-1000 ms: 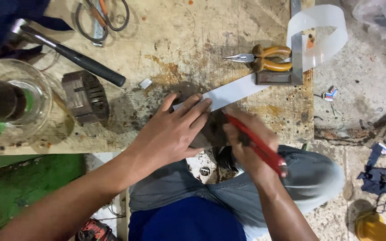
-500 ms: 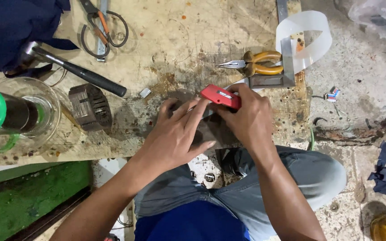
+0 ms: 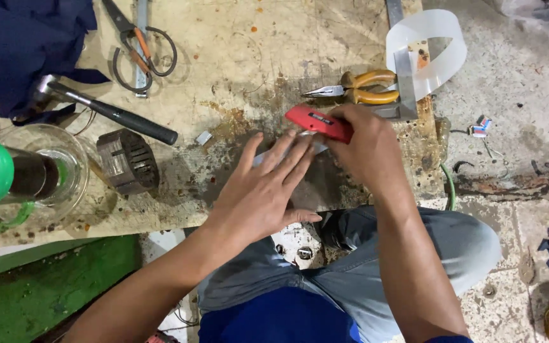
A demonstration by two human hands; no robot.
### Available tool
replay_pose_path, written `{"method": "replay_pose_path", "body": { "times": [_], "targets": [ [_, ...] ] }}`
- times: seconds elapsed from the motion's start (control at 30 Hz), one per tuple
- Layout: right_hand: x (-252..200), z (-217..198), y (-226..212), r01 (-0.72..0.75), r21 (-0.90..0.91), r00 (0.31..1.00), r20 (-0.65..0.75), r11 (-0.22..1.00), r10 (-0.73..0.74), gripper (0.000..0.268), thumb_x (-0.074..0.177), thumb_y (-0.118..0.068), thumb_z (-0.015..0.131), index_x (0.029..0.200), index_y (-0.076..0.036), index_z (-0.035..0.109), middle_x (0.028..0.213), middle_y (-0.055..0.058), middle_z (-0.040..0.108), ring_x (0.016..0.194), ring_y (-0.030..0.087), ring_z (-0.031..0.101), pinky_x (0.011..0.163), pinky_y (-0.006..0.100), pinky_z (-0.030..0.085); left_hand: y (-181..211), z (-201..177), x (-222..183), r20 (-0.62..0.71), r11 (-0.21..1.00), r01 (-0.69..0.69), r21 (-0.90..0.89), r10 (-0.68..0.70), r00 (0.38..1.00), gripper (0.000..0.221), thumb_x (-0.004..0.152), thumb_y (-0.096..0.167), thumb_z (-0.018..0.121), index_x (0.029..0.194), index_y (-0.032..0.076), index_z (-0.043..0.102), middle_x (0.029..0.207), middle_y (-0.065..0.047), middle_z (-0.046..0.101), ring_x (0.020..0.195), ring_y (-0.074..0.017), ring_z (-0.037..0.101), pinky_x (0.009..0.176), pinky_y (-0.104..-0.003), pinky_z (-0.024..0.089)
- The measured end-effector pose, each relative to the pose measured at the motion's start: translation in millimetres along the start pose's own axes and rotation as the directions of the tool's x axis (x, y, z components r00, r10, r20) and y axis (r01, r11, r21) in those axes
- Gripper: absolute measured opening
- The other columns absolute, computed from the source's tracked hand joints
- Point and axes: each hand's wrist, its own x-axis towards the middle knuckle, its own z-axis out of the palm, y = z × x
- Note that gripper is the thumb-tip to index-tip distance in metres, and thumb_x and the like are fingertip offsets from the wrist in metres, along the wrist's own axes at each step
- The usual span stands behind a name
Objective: Cutting or marking a white plastic strip using a utility knife and a metal square on a workbench.
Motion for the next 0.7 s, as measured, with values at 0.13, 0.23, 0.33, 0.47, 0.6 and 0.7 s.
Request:
{"method": "replay_pose_path", "body": {
  "times": [0.13,0.23,0.33,0.47,0.6,0.7],
  "targets": [
    [1.4,-4.1,2.6,-0.073,-0.023,0.997,0.005,0.997,0.073,0.037,0.087,-0.021,0.086,0.113,-0.001,0.071,0.099,0.015,0.076,0.082,0.03,0.071,0.068,0.041,0.051,2.5,2.8,-13.2,0.031,0.998,0.041,0.044,-0.043,0.999,0.105,0.09,0.088,0.025,0.161,0.012,0.029,0.166,-0.007,0.031,0.156,-0.0336,0.021,0.124,-0.062,0.014],
    [1.2,-10.4,0.1,-0.092,-0.022,0.995,0.039,0.996,0.092,0.039,0.085,-0.027,0.088,0.111,-0.004,0.071,0.097,0.012,0.076,0.08,0.028,0.071,0.067,0.039,0.05,8.9,-7.1,-27.1,0.094,0.99,0.111,0.081,-0.119,0.988,0.106,0.088,0.09,0.019,0.161,0.013,0.024,0.168,-0.007,0.023,0.157,-0.0357,0.016,0.127,-0.062,0.006],
    [5.4,-9.9,-9.4,-0.077,-0.019,0.991,0.109,0.997,0.079,0.038,0.084,-0.03,0.088,0.108,-0.008,0.069,0.093,0.01,0.076,0.078,0.026,0.07,0.064,0.039,0.052,18.3,-29.6,-27.6,0.121,0.968,0.206,0.142,-0.223,0.967,0.106,0.09,0.089,0.016,0.152,0.007,0.039,0.158,-0.01,0.041,0.148,-0.035,0.034,0.125,-0.062,0.012],
    [8.9,-13.2,-13.4,-0.071,-0.025,0.975,0.208,0.997,0.075,0.039,0.08,-0.019,0.09,0.108,-0.004,0.067,0.095,0.014,0.077,0.08,0.028,0.074,0.07,0.039,0.062,22.1,-35.2,-10.4,0.096,0.938,0.311,0.155,-0.328,0.94,0.105,0.097,0.084,0.011,0.141,0.001,0.058,0.143,-0.015,0.062,0.153,-0.0312,0.035,0.125,-0.063,0.007],
    [14.7,-14.5,-10.7,-0.106,-0.044,0.964,0.241,0.993,0.114,0.043,0.078,-0.025,0.092,0.107,-0.008,0.065,0.092,0.011,0.077,0.079,0.026,0.072,0.064,0.039,0.056,11.2,-20.4,-18.2,0.032,0.967,0.194,0.168,-0.202,0.979,0.101,0.094,0.086,0.015,0.153,0.012,0.048,0.159,-0.005,0.048,0.155,-0.0266,0.03,0.126,-0.056,0.012],
    [15.5,-14.8,-7.7,-0.042,-0.01,0.967,0.253,0.999,0.043,0.041,0.078,-0.021,0.09,0.105,-0.003,0.065,0.1,0.014,0.079,0.087,0.027,0.077,0.074,0.038,0.064,11.9,-31.4,-33.5,0.154,0.96,0.249,0.129,-0.268,0.951,0.097,0.096,0.081,0.003,0.158,0.009,0.025,0.166,-0.009,0.024,0.157,-0.0326,0.012,0.129,-0.057,0.001]
  ]
}}
